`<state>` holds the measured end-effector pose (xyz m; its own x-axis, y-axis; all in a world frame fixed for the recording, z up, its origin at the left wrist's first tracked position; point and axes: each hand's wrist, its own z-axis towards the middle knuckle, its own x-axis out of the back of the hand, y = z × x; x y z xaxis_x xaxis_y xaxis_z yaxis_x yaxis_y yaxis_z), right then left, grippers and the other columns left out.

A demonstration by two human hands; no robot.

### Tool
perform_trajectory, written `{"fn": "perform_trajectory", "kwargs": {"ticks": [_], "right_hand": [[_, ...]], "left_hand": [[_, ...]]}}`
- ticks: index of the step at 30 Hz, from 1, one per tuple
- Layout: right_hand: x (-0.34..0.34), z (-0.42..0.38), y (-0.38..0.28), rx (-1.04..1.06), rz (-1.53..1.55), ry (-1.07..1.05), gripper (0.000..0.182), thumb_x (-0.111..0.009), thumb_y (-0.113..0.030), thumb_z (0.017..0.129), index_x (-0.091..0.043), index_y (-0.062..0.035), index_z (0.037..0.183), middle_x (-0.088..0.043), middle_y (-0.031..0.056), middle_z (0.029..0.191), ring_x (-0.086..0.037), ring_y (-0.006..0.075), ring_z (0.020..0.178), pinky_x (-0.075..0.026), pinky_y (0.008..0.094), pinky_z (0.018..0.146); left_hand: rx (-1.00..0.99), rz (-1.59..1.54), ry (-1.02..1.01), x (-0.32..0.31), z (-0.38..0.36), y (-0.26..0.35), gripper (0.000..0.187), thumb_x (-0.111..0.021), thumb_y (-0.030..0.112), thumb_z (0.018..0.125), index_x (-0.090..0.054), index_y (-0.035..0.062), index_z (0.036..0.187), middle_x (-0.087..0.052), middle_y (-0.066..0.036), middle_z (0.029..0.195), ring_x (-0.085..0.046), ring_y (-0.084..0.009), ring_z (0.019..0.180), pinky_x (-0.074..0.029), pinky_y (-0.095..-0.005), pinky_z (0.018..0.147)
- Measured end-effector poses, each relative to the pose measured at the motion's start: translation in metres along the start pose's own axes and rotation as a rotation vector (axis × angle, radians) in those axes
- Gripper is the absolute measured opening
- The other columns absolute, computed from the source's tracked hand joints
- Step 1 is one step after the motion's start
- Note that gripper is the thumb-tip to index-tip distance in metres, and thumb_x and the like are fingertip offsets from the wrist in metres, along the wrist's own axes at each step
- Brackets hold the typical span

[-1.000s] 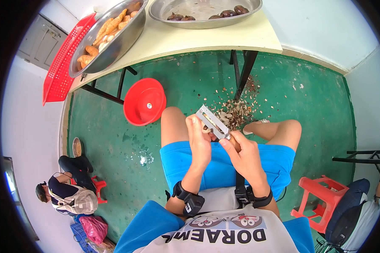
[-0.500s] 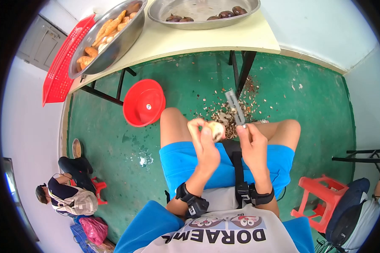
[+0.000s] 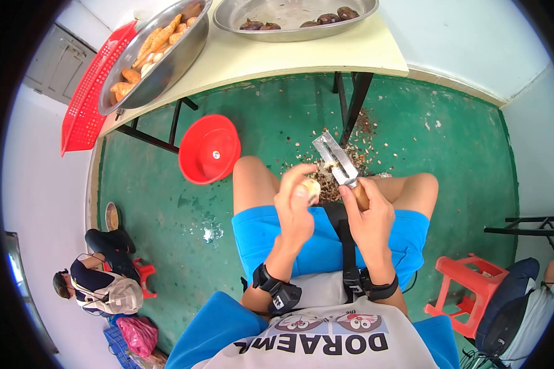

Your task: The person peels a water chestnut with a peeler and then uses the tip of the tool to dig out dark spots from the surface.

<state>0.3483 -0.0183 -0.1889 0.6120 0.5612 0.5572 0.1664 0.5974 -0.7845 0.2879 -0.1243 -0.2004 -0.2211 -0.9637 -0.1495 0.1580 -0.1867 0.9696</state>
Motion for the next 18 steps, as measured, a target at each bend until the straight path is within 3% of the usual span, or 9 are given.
{"fn": "perform_trajectory", "kwargs": {"ticks": [2, 3, 7, 9, 13, 15, 16, 18], "right_hand": [[0.000, 0.000, 0.001, 0.034, -0.063, 0.027, 0.025, -0.064, -0.024, 0.074, -0.056, -0.0049, 0.087, -0.059, 0.0113, 0.069, -0.057, 0.0271, 0.057, -0.043, 0.0328, 0.049], [0.000, 0.000, 0.002, 0.069, -0.125, 0.055, 0.025, -0.065, -0.024, 0.073, -0.056, -0.0058, 0.088, -0.059, 0.0110, 0.071, -0.057, 0.0280, 0.059, -0.044, 0.0337, 0.049], [0.001, 0.000, 0.002, 0.074, -0.176, 0.055, 0.026, -0.065, -0.024, 0.072, -0.056, -0.0061, 0.089, -0.059, 0.0107, 0.070, -0.057, 0.0276, 0.059, -0.044, 0.0348, 0.050], [0.001, 0.001, 0.005, 0.016, -0.226, 0.066, 0.026, -0.065, -0.024, 0.073, -0.056, -0.0063, 0.090, -0.058, 0.0106, 0.069, -0.057, 0.0271, 0.060, -0.043, 0.0351, 0.049], [0.001, 0.002, 0.006, 0.011, -0.218, 0.078, 0.027, -0.065, -0.024, 0.072, -0.056, -0.0058, 0.090, -0.059, 0.0114, 0.070, -0.057, 0.0285, 0.060, -0.044, 0.0353, 0.050], [-0.001, 0.001, 0.009, -0.011, -0.123, 0.120, 0.027, -0.065, -0.022, 0.074, -0.055, -0.0039, 0.090, -0.058, 0.0114, 0.066, -0.056, 0.0246, 0.055, -0.043, 0.0328, 0.049], [-0.001, 0.001, 0.009, -0.011, -0.123, 0.121, 0.027, -0.065, -0.022, 0.074, -0.055, -0.0039, 0.090, -0.058, 0.0114, 0.066, -0.056, 0.0246, 0.055, -0.043, 0.0328, 0.049], [0.003, 0.003, 0.007, -0.204, 0.197, 0.046, 0.025, -0.063, -0.021, 0.075, -0.054, -0.0023, 0.090, -0.056, 0.0097, 0.063, -0.053, 0.0156, 0.052, -0.042, 0.0289, 0.048]], "left_hand": [[-0.245, 0.294, -0.177, 0.004, 0.000, 0.000, 0.029, -0.043, 0.020, 0.084, -0.054, 0.0004, 0.102, -0.052, -0.010, 0.064, -0.047, -0.0156, 0.055, -0.040, -0.0281, 0.053], [-0.216, 0.413, -0.203, 0.003, 0.001, 0.005, 0.028, -0.047, 0.015, 0.080, -0.057, 0.0009, 0.102, -0.053, -0.011, 0.064, -0.048, -0.0191, 0.055, -0.041, -0.0311, 0.055], [-0.183, 0.600, -0.153, 0.004, 0.002, 0.001, 0.028, -0.045, 0.013, 0.080, -0.057, 0.0034, 0.103, -0.054, -0.011, 0.064, -0.048, -0.0213, 0.054, -0.041, -0.0316, 0.053], [-0.055, 0.531, -0.025, 0.005, 0.002, -0.002, 0.030, -0.037, 0.016, 0.085, -0.057, 0.0018, 0.101, -0.057, -0.007, 0.071, -0.048, -0.0081, 0.055, -0.038, -0.0216, 0.048], [-0.070, 0.461, -0.016, 0.002, 0.003, -0.002, 0.030, -0.035, 0.019, 0.087, -0.056, 0.0016, 0.100, -0.053, -0.005, 0.066, -0.045, -0.0077, 0.053, -0.036, -0.0212, 0.046], [0.341, -0.005, -0.062, 0.001, 0.005, 0.003, 0.032, -0.032, 0.027, 0.090, -0.050, 0.0026, 0.103, -0.051, -0.005, 0.071, -0.043, -0.0078, 0.056, -0.035, -0.0214, 0.046], [0.341, -0.005, -0.062, 0.000, 0.006, 0.005, 0.032, -0.032, 0.027, 0.090, -0.050, 0.0026, 0.103, -0.051, -0.005, 0.071, -0.043, -0.0078, 0.056, -0.035, -0.0214, 0.046], [0.475, -0.415, -0.127, -0.002, 0.008, 0.007, 0.037, -0.031, 0.034, 0.091, -0.043, 0.0038, 0.107, -0.050, -0.006, 0.078, -0.042, -0.0086, 0.061, -0.035, -0.0223, 0.049]]}}
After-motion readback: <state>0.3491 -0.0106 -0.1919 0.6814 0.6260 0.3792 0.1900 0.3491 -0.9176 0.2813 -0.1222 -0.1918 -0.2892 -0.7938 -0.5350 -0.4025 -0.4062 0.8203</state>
